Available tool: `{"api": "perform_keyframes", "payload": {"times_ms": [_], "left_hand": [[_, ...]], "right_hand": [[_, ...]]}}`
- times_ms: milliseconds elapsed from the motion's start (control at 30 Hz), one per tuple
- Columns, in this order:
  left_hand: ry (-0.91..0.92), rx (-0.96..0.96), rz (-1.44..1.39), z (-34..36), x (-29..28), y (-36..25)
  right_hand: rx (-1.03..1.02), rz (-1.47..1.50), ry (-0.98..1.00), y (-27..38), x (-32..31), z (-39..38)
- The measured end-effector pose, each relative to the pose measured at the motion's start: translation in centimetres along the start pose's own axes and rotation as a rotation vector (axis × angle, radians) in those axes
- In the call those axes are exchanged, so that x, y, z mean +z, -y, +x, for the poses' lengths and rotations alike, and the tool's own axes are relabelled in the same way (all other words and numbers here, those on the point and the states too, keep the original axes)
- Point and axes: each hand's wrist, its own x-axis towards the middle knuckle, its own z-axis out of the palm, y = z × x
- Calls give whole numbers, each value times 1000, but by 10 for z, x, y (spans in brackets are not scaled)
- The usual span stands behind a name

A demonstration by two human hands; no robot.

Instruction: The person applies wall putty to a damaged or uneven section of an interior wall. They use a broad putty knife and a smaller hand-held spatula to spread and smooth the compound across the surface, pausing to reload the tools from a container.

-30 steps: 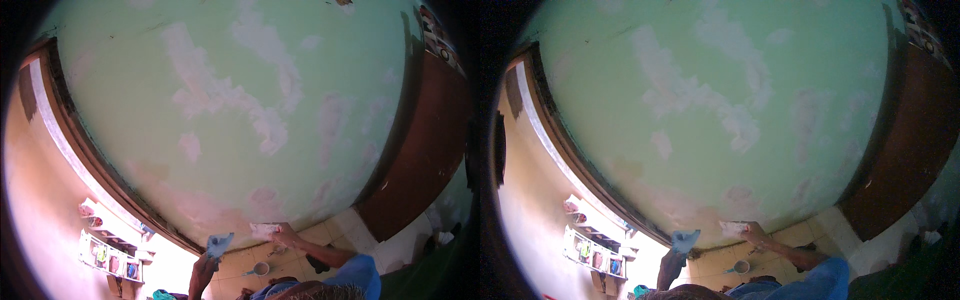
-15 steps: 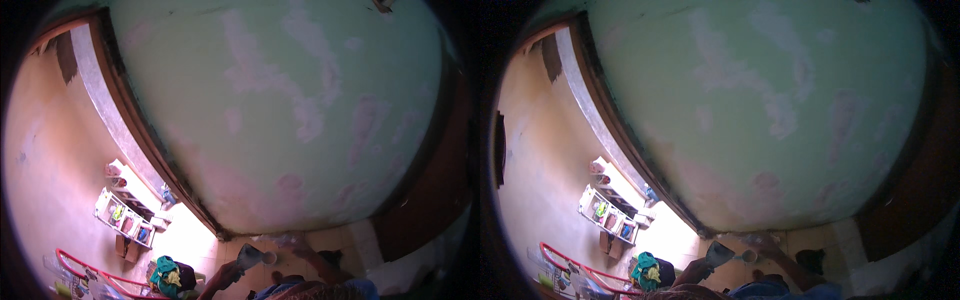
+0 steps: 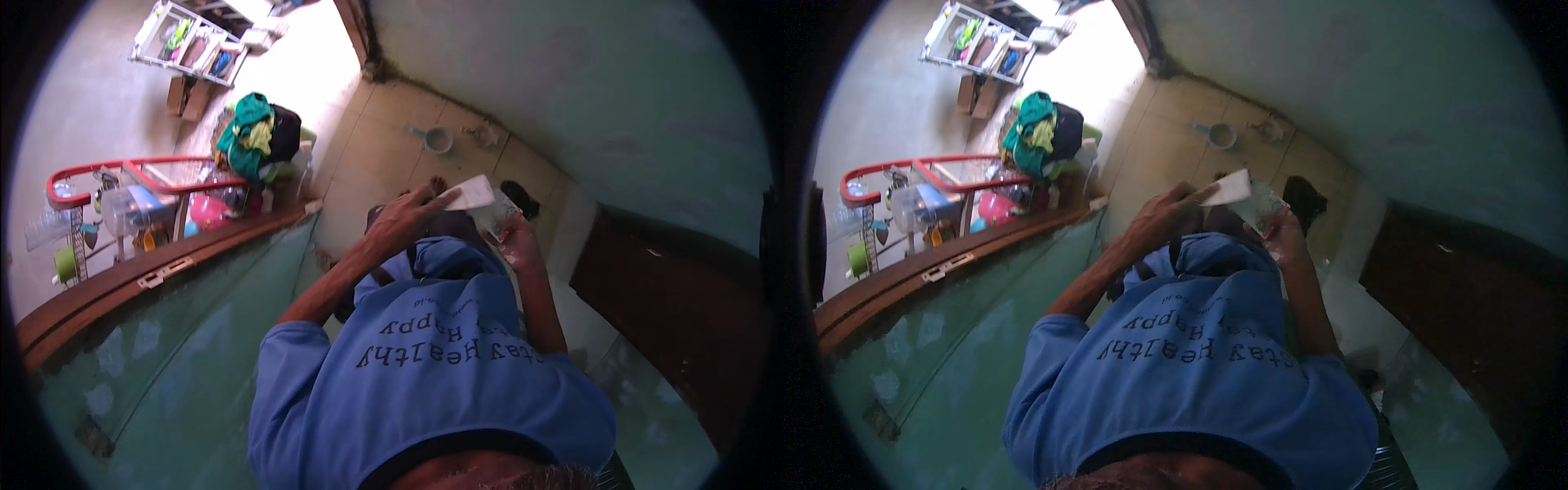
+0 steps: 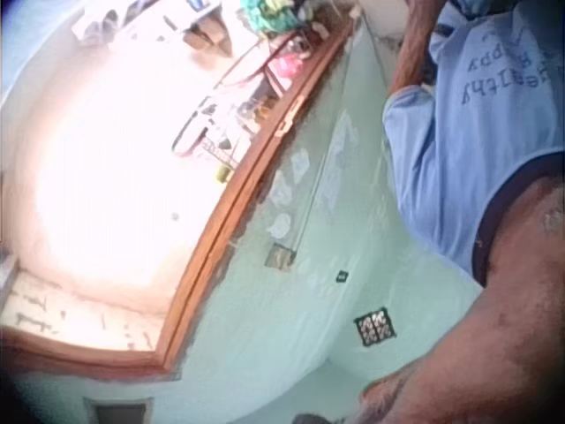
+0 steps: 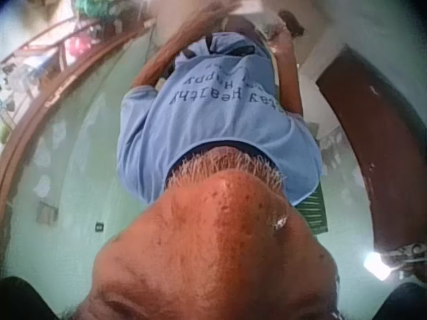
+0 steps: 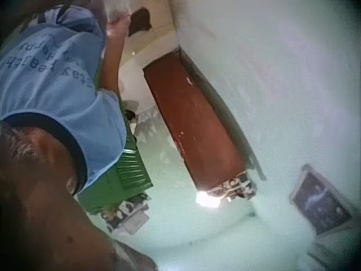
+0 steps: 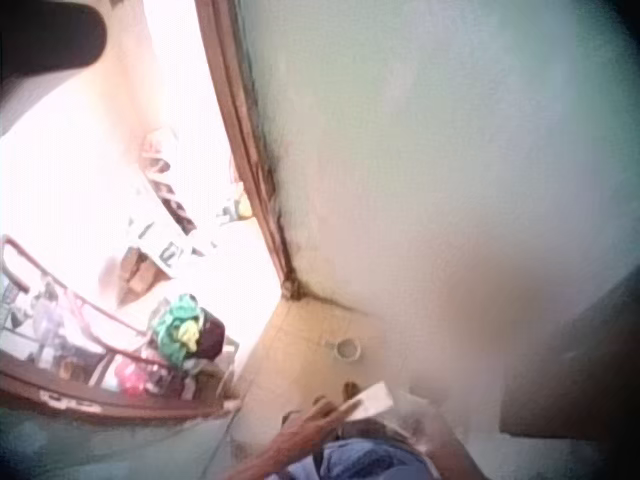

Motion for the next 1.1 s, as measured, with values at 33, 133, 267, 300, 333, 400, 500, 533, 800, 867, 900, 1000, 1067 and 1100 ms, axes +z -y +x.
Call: {"api": "perform_keyframes", "payload": {"times_ms": [33,133,267,300,333,400,500,533,800,867,900,1000,1067,1100], "left_hand": [[-50,89,102,-2,21,14],[-59,93,305,-11,44,56],[36,-264,-215,-7,36,65],[-8,-311,-431,0,40,67],[64,-381,-610,11,33,60],[185,-482,-876,27,10,25],[198,-463,-922,40,-13,-14],[121,-340,-898,44,-9,-15],[-110,-65,-99,82,19,-31],[-69,-17,319,90,36,-41],[-97,43,465,88,51,-28],[-54,-46,509,86,41,-15],[37,-114,681,89,23,-12],[47,-147,525,90,21,-7]], "right_hand": [[-29,39,-23,-4,1,-6],[-49,309,194,1,-2,-7],[-359,-93,231,48,13,-9],[-455,-450,106,53,22,-11],[-629,-840,199,61,38,-11],[-1170,-1559,547,82,74,-11],[-1438,-1784,591,112,89,-7],[-1379,-1836,561,125,76,3],[-200,-297,57,87,-58,55],[79,-1,211,61,-56,61],[77,35,179,64,-33,48],[78,175,275,76,-3,34],[59,350,357,85,-5,39],[62,426,400,94,2,36]]}}
